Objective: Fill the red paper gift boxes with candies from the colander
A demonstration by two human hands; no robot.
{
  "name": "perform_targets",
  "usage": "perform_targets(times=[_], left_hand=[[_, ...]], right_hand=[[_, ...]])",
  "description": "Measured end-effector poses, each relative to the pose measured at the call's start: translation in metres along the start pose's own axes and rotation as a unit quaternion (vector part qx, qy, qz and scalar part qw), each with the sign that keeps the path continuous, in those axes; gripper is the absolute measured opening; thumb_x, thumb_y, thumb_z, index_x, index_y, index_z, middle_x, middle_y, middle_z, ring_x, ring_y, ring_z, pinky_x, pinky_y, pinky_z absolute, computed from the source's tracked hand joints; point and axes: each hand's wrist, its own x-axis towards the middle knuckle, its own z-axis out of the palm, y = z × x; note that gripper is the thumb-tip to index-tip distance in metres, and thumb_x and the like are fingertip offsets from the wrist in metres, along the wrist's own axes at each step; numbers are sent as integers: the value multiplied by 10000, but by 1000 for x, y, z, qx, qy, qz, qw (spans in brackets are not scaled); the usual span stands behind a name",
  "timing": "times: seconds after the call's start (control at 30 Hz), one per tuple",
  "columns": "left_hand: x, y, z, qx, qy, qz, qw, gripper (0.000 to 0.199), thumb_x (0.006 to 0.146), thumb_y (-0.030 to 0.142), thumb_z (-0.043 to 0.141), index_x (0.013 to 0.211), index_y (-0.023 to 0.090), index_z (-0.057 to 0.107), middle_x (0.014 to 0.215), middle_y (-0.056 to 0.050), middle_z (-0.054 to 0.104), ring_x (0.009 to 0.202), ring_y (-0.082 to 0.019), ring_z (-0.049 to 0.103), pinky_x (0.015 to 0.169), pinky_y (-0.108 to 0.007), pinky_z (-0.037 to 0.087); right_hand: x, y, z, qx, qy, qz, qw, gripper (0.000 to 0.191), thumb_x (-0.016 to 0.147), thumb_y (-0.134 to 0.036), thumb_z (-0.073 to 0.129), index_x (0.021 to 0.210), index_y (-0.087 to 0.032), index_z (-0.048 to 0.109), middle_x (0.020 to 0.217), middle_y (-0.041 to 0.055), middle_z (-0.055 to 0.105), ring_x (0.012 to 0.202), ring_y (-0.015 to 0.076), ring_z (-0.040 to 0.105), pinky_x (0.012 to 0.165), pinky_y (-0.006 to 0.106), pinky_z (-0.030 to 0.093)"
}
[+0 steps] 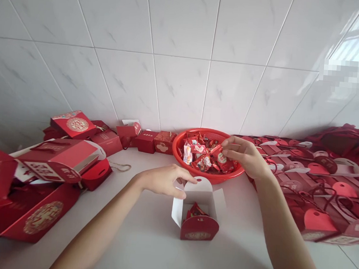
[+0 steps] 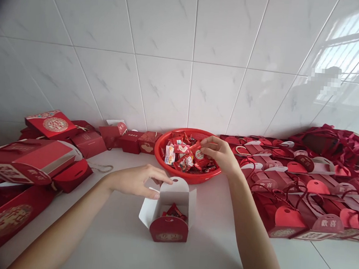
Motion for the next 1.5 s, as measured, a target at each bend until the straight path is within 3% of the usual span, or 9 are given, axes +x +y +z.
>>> perform_targets(times=[0.13,0.2,0.47,0.7,0.97,1.1,1.27,1.4,1.5], left_hand=[[-2,2,-1,-1,12,-14,1000,542,767,234,703,1307,224,661,1259,-61,702,1044,-219,649,889,-301,493],[-4,2,-2,-1,17,-20,1000,561,759,241,715,1317,232,653,1263,-57,699,1059,-223,643,900,-310,497],[-9,3,-4,9,33,-12,999,557,772,281,710,1325,253,648,1271,-50,693,1074,-230,647,904,-307,507],[-9,4,-6,55,35,-54,996,677,804,520,704,1419,273,570,1322,-48,658,1147,-268,625,879,-291,492],[-10,17,4,142,71,-88,983,507,912,512,537,1343,259,623,1365,-57,639,1214,-291,599,882,-296,468],[-2,23,17,173,115,-86,974,490,955,569,467,1289,230,584,1222,-88,698,1112,-301,655,831,-328,481],[16,26,37,244,134,-107,954,490,974,559,463,1270,168,467,929,-99,716,882,-320,702,685,-334,460],[22,23,42,250,124,-104,955,374,974,550,479,990,183,550,816,-73,688,776,-278,677,625,-312,400],[18,21,37,198,119,-61,971,501,993,615,358,762,199,511,747,-31,636,691,-205,610,604,-300,360]], right_hand=[[-28,-34,24,-59,-209,-22,976,173,810,-284,698,942,-184,646,811,31,724,747,174,693,713,307,547],[-39,-44,33,-158,-247,-41,955,136,853,-262,649,965,-190,679,907,46,733,840,189,696,773,323,553],[-67,-54,30,-347,-194,-74,915,178,916,-333,622,1027,-225,711,966,41,731,822,176,678,725,283,544],[-114,-15,46,-441,-97,-112,885,255,937,-403,614,1107,-225,680,1249,127,650,985,249,700,792,365,581],[-142,2,68,-330,-215,-100,914,323,963,-450,578,1127,-210,720,1327,152,638,1473,302,352,1040,385,500],[-146,15,73,-299,-168,-96,934,287,1006,-396,502,1088,-203,698,1285,153,667,1444,280,409,1034,394,504],[-147,34,78,-289,-64,-125,947,193,1003,-329,492,984,-226,654,1292,148,660,1221,271,636,891,372,573],[-145,45,79,-254,12,-155,955,94,976,-269,535,979,-239,624,1212,113,684,1100,226,690,889,351,573],[-144,49,79,-251,47,-157,954,65,952,-268,580,989,-240,627,1186,102,678,1112,225,675,922,360,560]])
